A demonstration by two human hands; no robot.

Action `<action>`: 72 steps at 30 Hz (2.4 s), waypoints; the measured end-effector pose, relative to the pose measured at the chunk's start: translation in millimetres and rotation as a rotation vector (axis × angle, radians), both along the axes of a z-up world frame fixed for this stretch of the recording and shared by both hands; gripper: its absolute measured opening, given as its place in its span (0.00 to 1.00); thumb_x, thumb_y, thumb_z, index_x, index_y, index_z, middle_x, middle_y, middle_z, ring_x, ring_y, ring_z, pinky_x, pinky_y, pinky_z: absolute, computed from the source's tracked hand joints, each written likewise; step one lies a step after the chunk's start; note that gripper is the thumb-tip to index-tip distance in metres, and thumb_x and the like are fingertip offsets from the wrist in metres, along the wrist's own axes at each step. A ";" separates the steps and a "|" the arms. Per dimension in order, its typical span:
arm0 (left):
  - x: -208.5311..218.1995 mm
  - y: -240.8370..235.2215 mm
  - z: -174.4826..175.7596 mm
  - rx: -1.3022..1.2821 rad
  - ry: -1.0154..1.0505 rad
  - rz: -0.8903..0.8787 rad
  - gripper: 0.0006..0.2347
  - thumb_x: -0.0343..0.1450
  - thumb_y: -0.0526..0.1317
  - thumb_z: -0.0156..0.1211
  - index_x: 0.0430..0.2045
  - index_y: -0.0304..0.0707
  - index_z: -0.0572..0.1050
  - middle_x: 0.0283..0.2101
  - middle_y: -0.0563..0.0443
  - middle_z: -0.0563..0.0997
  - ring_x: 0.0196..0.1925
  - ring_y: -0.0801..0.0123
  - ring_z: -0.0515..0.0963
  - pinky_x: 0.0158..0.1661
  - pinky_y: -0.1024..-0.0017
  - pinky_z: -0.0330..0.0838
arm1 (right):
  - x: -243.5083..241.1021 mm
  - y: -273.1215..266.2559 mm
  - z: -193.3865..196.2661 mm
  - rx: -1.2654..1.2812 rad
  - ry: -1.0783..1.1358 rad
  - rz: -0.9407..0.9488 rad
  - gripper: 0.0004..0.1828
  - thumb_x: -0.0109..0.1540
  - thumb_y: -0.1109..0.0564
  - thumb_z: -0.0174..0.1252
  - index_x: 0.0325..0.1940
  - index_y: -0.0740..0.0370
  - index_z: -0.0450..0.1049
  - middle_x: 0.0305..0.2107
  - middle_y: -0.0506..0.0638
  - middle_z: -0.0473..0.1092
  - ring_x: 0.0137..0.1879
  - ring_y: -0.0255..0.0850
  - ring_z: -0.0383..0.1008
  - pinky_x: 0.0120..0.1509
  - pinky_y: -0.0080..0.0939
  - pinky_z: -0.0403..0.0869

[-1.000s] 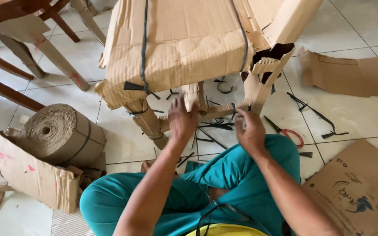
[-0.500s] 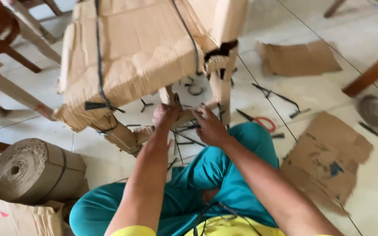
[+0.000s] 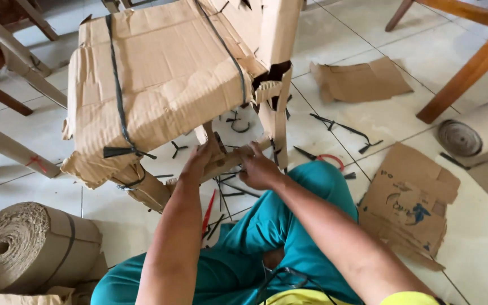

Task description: The person sits on the floor and assembles a cardboard structure by wrapping black plastic straps around the legs and crossbars. They use red-handled scissors to cut the excess strap length after securing each section.

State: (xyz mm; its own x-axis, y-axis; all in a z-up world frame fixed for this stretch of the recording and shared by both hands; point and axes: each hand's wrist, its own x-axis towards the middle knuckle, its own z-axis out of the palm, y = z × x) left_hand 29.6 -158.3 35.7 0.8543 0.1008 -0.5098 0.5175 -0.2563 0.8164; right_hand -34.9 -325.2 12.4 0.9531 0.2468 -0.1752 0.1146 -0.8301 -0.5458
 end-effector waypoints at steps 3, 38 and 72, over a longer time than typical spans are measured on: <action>45.0 14.6 -60.4 0.133 0.057 -0.124 0.31 0.64 0.51 0.64 0.57 0.23 0.75 0.58 0.28 0.77 0.61 0.39 0.76 0.52 0.50 0.73 | -1.9 -0.5 -6.5 -0.008 -0.042 0.075 0.38 0.66 0.52 0.52 0.79 0.56 0.49 0.72 0.70 0.48 0.74 0.70 0.57 0.57 0.64 0.79; 48.6 43.3 -32.6 0.089 -0.019 0.104 0.13 0.62 0.33 0.69 0.32 0.16 0.81 0.31 0.30 0.79 0.32 0.52 0.82 0.29 0.59 0.85 | 37.8 -61.4 -43.9 0.778 -0.067 -0.335 0.39 0.65 0.43 0.64 0.69 0.66 0.56 0.52 0.69 0.68 0.61 0.67 0.71 0.64 0.70 0.70; -60.6 31.8 82.8 0.666 0.130 -0.294 0.33 0.57 0.58 0.69 0.50 0.30 0.79 0.50 0.35 0.83 0.56 0.46 0.81 0.54 0.54 0.79 | -86.4 -85.3 -28.6 0.598 -0.256 -0.417 0.33 0.67 0.37 0.58 0.62 0.67 0.64 0.34 0.56 0.67 0.40 0.49 0.75 0.38 0.55 0.74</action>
State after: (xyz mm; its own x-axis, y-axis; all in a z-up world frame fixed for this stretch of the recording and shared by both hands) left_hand -31.0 -126.5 118.5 0.8307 0.2004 -0.5194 0.4330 -0.8189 0.3766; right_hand -121.3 -410.5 -16.2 0.9808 -0.1585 0.1137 0.0405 -0.4045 -0.9136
